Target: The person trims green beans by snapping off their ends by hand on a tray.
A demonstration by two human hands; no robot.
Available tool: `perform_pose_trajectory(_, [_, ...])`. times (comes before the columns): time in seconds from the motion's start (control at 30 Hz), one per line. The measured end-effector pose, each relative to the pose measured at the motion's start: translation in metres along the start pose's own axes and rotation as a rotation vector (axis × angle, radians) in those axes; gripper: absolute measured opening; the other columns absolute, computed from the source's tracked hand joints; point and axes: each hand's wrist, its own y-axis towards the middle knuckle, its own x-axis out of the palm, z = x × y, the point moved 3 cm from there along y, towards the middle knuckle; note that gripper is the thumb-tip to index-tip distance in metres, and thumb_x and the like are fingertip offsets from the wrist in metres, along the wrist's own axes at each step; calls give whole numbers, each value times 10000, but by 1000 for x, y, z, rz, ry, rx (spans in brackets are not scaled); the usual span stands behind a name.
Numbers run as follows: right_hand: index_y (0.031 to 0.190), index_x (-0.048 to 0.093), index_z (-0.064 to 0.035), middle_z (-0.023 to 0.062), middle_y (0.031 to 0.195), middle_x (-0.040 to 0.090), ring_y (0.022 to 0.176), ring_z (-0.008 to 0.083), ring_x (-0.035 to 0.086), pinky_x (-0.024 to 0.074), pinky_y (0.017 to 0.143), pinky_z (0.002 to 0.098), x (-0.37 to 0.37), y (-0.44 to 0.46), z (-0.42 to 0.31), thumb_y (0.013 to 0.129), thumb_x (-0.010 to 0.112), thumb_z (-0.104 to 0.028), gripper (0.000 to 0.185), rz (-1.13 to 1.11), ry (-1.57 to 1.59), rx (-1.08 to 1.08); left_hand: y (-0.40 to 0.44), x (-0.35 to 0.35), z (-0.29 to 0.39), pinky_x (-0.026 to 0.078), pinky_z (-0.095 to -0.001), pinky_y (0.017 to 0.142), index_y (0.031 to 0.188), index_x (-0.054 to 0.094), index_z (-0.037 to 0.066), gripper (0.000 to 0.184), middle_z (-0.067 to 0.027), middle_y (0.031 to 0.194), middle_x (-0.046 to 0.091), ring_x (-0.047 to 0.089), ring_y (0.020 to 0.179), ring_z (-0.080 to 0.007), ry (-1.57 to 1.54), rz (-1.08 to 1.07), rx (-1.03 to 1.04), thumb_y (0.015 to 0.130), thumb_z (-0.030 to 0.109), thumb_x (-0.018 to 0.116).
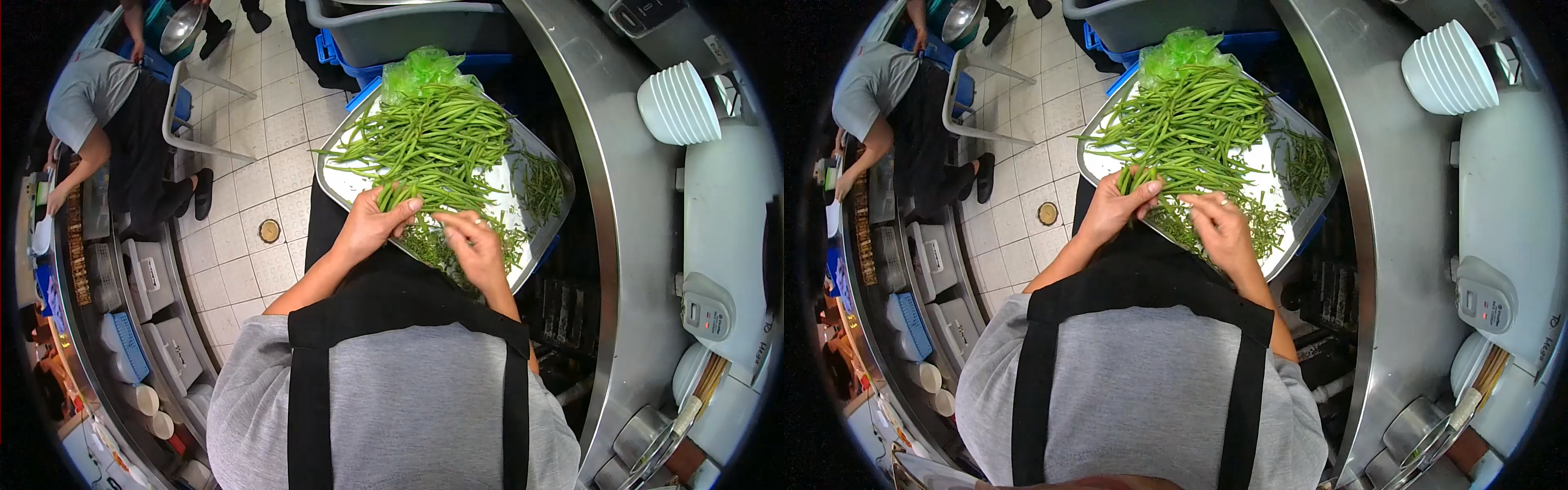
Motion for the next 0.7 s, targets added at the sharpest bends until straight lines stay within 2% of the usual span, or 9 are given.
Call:
perform_pose_trajectory(0.03, [1094, 681, -41, 108, 889, 633, 784, 225, 606, 475, 729, 309, 8, -1, -3, 877, 604, -83, 234, -36, -21, -75, 0, 0, 2, 382, -197, 494, 925, 631, 28, 204, 5, 692, 580, 483, 547, -53, -26, 8, 19, 911, 228, 668])
perform_pose_trajectory(0.07, [1060, 685, -26, 120, 878, 628, 795, 258, 614, 482, 736, 340, 13, -3, -3, 876, 622, -120, 216, -90, -43, 12, 0, 1, 5, 395, -201, 472, 843, 613, 49, 168, 25, 665, 579, 482, 523, -40, -57, 41, 27, 907, 192, 675])
perform_pose_trajectory(0.17, [1017, 686, -12, 125, 863, 615, 797, 271, 611, 480, 727, 354, 15, -3, 5, 875, 633, -151, 206, -130, -126, -6, -2, 0, 5, 387, -193, 474, 845, 616, 47, 170, 18, 680, 589, 488, 530, -38, -65, 72, 34, 910, 195, 671])
perform_pose_trajectory(0.2, [959, 685, -4, 119, 834, 607, 760, 264, 602, 472, 697, 359, 13, -2, 5, 873, 638, -168, 191, -93, -124, -14, -3, -1, 5, 384, -190, 475, 855, 620, 48, 167, 18, 683, 590, 490, 532, -37, -69, 81, 29, 910, 198, 670])
perform_pose_trajectory(0.3, [919, 686, -7, 102, 795, 606, 699, 239, 579, 458, 656, 343, 5, 0, 5, 872, 636, -169, 176, -178, -134, 99, -4, -2, 5, 372, -181, 476, 885, 632, 52, 163, 19, 691, 590, 492, 538, -33, -105, 119, 28, 912, 208, 668])
perform_pose_trajectory(0.5, [821, 666, -3, 40, 722, 581, 624, 141, 513, 405, 582, 270, -1, -3, 10, 847, 618, -86, 99, -186, 107, 162, -5, -6, 8, 345, -174, 472, 955, 642, 56, 173, 24, 709, 591, 490, 558, -27, -181, 130, 18, 910, 220, 671])
perform_pose_trajectory(0.6, [820, 634, 9, 20, 735, 549, 626, 85, 511, 406, 581, 233, -7, -2, 17, 875, 545, -8, 106, -108, 103, 75, -6, -3, 9, 366, -174, 498, 979, 656, 45, 184, 27, 712, 581, 481, 576, -27, -168, 91, 19, 910, 215, 668])
perform_pose_trajectory(0.7, [802, 605, 13, 13, 729, 536, 607, 85, 488, 390, 567, 233, -10, -2, 29, 855, 514, 17, 106, 181, 151, 116, -15, 5, 15, 392, -182, 543, 1002, 671, 37, 199, 35, 707, 569, 484, 606, -33, -6, 19, 114, 907, 212, 671])
